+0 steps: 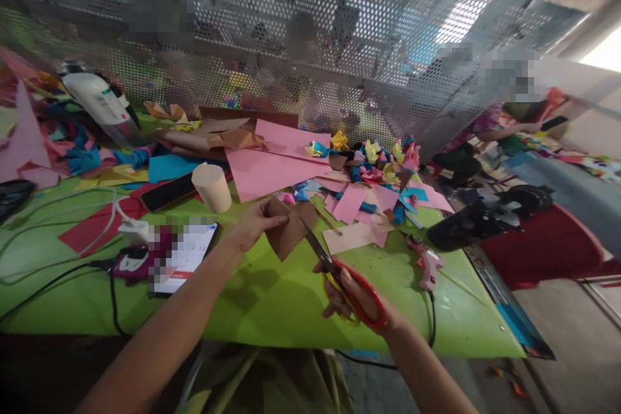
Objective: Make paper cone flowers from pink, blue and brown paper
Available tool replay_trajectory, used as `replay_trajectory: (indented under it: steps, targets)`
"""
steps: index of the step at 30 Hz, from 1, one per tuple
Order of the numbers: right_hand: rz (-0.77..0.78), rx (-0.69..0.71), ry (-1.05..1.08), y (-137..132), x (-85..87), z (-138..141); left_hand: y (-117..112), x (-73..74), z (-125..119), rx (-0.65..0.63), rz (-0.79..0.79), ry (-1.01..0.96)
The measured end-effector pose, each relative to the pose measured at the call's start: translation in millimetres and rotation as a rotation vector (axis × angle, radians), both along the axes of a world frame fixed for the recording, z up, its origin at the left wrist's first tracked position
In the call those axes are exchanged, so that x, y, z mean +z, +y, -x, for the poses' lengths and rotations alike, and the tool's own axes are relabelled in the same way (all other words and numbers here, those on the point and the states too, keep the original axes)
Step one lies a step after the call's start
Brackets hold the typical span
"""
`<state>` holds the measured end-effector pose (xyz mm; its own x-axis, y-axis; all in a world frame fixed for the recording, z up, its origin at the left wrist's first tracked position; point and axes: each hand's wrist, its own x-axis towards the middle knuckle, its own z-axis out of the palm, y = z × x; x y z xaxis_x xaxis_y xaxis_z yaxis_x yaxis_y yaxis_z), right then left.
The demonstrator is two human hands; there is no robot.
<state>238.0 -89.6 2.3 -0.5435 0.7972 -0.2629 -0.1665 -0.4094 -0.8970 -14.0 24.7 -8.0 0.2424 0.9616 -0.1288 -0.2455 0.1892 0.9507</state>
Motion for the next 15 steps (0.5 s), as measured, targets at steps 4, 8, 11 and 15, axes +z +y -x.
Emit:
replay_trajectory:
  steps: [4, 8, 11, 15]
  targets:
    - [0.02, 0.013, 0.04, 0.2, -2.7, 0.3, -0.8, 0.2, 0.0, -0.019, -0.006, -0.005]
    - [0.021, 0.005, 0.074, -0.2, -1.4, 2.8, -1.4, 0.7, -0.3, -0.042, -0.002, -0.003]
    - [0.02, -0.013, 0.079, -1.0, 0.4, 5.6, -1.2, 0.8, -0.9, -0.039, 0.007, -0.002]
    - [0.011, -0.027, 0.075, -1.0, -0.9, 8.5, -0.5, -0.1, -1.3, -0.025, 0.013, -0.006]
